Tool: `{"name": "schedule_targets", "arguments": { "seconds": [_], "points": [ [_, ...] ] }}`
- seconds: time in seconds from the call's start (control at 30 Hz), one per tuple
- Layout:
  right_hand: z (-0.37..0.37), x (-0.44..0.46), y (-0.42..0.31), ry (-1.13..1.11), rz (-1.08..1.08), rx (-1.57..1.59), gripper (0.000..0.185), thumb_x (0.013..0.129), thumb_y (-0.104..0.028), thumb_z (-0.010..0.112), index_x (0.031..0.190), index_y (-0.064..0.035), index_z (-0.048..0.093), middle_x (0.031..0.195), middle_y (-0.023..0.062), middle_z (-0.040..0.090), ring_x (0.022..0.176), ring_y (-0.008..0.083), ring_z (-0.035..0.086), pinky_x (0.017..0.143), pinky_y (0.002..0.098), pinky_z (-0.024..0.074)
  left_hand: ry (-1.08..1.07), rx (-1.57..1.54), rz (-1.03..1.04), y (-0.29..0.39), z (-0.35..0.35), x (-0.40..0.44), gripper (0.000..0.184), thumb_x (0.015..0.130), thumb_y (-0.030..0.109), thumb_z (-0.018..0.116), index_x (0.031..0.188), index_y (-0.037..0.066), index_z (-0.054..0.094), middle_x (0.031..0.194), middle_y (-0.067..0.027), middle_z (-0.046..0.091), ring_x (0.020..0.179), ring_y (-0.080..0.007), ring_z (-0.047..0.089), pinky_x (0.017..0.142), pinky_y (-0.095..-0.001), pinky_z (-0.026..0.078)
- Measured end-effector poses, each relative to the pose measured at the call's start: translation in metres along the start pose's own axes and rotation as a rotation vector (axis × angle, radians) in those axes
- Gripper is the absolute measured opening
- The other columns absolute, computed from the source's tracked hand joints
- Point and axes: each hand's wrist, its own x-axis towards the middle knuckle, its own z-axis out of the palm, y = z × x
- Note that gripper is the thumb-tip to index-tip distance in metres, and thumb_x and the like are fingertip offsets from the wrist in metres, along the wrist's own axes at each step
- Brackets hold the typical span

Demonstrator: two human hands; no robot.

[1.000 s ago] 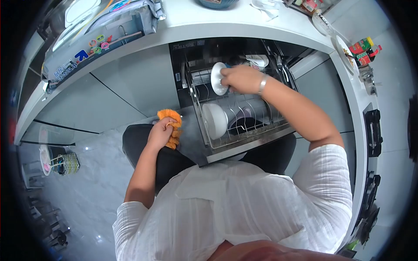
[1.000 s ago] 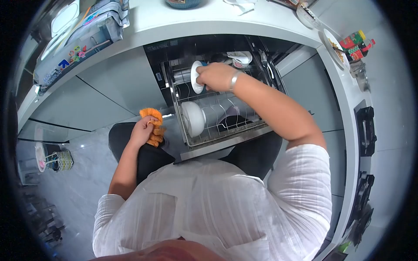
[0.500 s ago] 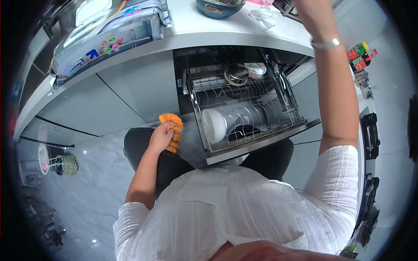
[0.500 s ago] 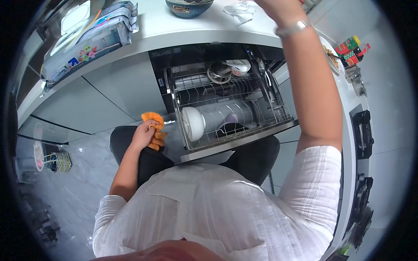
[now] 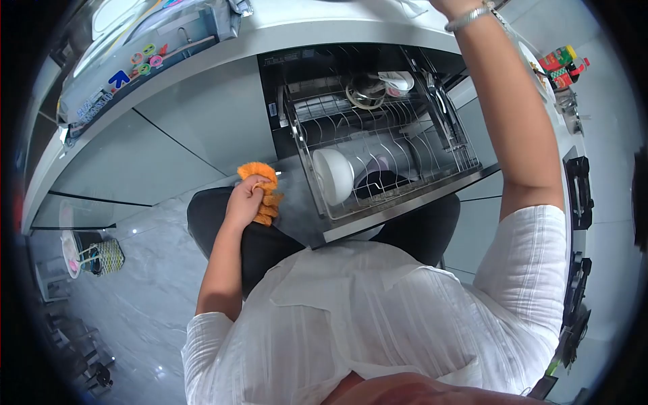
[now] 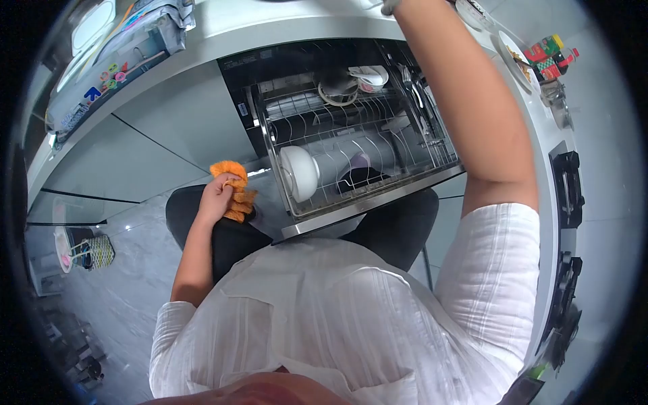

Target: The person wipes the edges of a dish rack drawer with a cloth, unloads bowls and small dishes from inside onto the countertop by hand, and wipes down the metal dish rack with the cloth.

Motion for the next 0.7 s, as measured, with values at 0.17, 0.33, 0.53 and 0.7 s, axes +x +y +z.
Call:
{"name": "schedule_targets", "arguments": {
  "seconds": [0.17,0.33,0.53,0.7],
  "points": [
    [0.008,-0.126,0.013,0.051,0.055,0.063,0.01,0.093,-0.012,0.066,0.096,-0.002,0.064,0.09,0.0003,0.064,0.079,0.0075,0.056,0.071,0.0266,0.0492,-0.035,-0.07,-0.014,0.006,0.0,0.0,0.027,0.092,0.002,0.045,0.111,0.006,0.064,0.077,0.0019,0.058,0.062,-0.0056,0.051,0.059,-0.0221,0.042],
    [0.087,-0.28,0.13,-0.311,0.578,-0.034,0.069,0.072,-0.032,0.085,0.121,-0.0027,0.047,0.121,0.0225,0.047,0.105,0.0292,0.054,0.089,0.0358,0.048,-0.039,-0.031,0.09,-0.002,0.004,0.007,0.027,0.092,0.0,0.044,0.111,0.004,0.063,0.081,0.0022,0.058,0.068,-0.0052,0.051,0.064,-0.0212,0.043],
    [0.132,-0.269,0.145,-0.406,0.879,-0.392,0.1,0.066,-0.053,0.083,0.143,-0.0114,0.033,0.133,0.0329,0.039,0.128,0.0482,0.04,0.104,0.0486,0.0391,-0.036,-0.041,0.08,0.004,0.009,0.011,0.027,0.091,0.0,0.045,0.111,0.003,0.063,0.085,0.0014,0.058,0.07,-0.0057,0.052,0.066,-0.0213,0.043],
    [0.156,-0.255,0.144,-0.327,1.05,-0.493,0.102,0.065,-0.059,0.081,0.145,-0.0172,0.033,0.137,0.0333,0.034,0.132,0.0487,0.036,0.105,0.0528,0.037,-0.05,-0.022,-0.015,0.007,0.007,0.013,0.027,0.092,0.001,0.045,0.113,0.005,0.062,0.083,0.0014,0.056,0.066,-0.0052,0.051,0.062,-0.0212,0.043]
  ]
}}
